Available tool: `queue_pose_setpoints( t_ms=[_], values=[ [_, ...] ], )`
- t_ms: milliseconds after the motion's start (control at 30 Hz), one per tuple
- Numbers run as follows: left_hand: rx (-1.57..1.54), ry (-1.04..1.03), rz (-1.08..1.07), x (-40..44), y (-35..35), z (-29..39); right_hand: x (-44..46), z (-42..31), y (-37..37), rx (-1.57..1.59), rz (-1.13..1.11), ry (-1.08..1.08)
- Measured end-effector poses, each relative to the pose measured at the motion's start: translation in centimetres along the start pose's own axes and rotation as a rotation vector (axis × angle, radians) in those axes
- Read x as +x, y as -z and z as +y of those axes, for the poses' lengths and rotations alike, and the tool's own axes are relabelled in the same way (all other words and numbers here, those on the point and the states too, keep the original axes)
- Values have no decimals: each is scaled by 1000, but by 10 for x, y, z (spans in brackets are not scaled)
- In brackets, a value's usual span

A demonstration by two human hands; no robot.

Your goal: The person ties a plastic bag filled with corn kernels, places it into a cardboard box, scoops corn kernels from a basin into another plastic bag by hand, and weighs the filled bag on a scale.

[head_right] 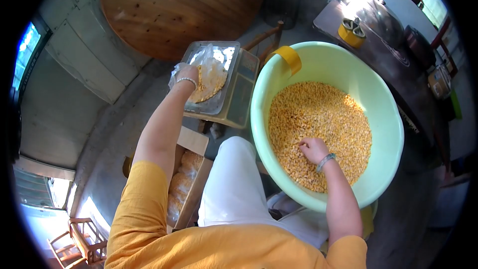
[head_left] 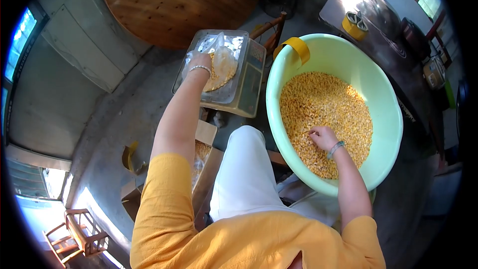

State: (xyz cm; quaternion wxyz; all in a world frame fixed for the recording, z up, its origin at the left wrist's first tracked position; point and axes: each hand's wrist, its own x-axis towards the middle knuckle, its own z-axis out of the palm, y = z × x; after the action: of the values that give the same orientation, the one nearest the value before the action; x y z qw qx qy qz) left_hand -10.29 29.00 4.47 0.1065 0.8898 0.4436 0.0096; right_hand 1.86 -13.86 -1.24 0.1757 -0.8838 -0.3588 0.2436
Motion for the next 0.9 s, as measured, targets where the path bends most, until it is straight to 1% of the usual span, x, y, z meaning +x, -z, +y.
queue_pose_setpoints(
  t_ms=[100, 133, 200, 233, 267, 300, 400, 500, 567, 633, 700, 733, 767, 800, 833, 867, 900],
  values=[
    [-194, 221, 23, -56, 47, 32, 1, 4, -1, 2, -14, 23],
    [-161, 178, -6, -53, 43, 30, 0, 3, 1, 43, -38, -24],
    [-89, 91, -69, -41, 27, 20, 2, 6, 0, 47, -25, -29],
    [-65, 74, -20, -40, 24, 21, 2, 5, 0, 50, -21, -30],
    [-39, 59, 29, -40, 23, 21, 1, 2, 2, 74, -53, -89],
    [-14, 45, 80, -38, 22, 21, 1, 0, 3, 54, -46, -67],
    [242, -219, 31, -7, 18, 15, 1, 1, 3, 29, -36, -18],
    [93, -334, 179, -4, 21, 34, -2, -8, 8, 48, -43, -46],
    [-37, -420, 89, -27, 38, 69, 0, -3, 5, 48, -39, -39],
    [-133, -488, -11, -73, 53, 112, 0, -2, 5, 41, -41, -44],
    [-165, -659, -61, -88, 20, 144, 4, 7, 2, 33, -24, 8],
    [-105, -732, -132, -107, 13, 160, 5, 11, 1, 15, -11, 29],
    [-95, -838, -94, -128, 3, 172, 6, 13, 2, -3, 5, 50],
    [188, -1023, -103, -135, -27, 188, 6, 14, 2, 3, 4, 30],
    [-1, -947, -205, -158, -23, 195, 6, 14, 2, 11, 1, 10],
    [-10, -1019, -237, -164, -47, 204, 5, 13, 2, 19, -2, -9],
    [27, -1015, -302, -177, -54, 210, 4, 11, 4, 2, 3, -8]
  ],
)
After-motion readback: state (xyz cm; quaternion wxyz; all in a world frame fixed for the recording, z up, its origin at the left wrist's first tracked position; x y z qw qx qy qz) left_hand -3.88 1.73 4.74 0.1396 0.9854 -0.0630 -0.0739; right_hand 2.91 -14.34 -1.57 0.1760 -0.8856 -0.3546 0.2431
